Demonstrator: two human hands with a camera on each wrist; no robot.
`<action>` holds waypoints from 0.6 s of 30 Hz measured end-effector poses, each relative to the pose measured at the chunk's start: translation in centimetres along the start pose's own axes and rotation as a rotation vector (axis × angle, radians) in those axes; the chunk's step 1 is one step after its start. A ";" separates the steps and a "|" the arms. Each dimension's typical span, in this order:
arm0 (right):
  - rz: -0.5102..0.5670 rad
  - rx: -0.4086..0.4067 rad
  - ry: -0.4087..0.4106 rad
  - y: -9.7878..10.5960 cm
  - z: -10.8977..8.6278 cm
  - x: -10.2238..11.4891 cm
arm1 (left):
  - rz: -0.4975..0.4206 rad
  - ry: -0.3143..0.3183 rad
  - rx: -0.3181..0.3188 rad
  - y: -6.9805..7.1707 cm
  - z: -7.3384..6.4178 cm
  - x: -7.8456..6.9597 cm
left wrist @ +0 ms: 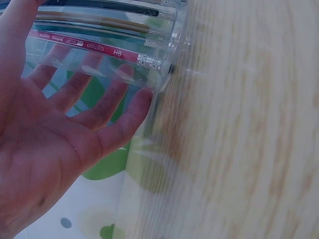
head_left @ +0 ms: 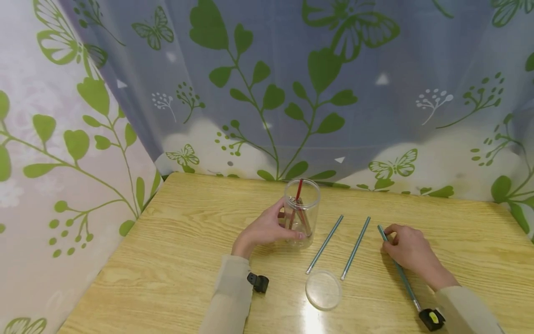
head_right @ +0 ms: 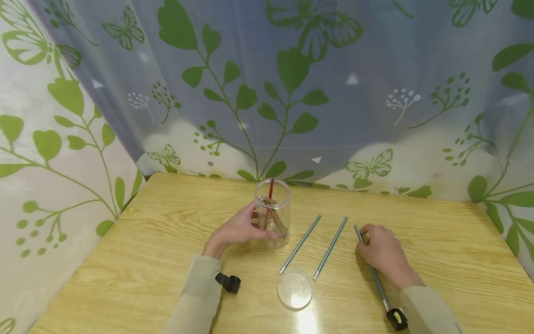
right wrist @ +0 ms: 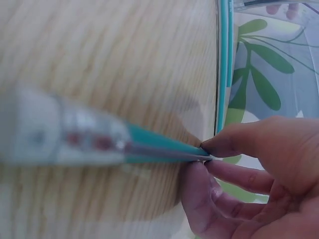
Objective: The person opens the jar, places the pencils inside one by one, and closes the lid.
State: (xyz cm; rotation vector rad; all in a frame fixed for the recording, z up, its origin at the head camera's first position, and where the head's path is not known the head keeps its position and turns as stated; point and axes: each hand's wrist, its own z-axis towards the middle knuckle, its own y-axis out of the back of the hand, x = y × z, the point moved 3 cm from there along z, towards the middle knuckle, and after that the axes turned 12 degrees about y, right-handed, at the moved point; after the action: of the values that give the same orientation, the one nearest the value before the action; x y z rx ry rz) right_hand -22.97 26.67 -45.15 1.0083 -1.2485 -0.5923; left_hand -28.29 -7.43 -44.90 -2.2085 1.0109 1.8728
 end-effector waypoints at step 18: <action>0.218 -0.146 -0.116 2.7 -1.4 -1.1 | -0.006 0.008 0.001 0.0 -0.1 -0.1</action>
State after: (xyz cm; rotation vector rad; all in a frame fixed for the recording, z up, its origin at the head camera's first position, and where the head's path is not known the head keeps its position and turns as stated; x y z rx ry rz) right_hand -22.34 29.25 -43.33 0.7129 -1.3764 -0.5689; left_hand -28.24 -7.40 -44.76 -2.2175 1.0048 1.8625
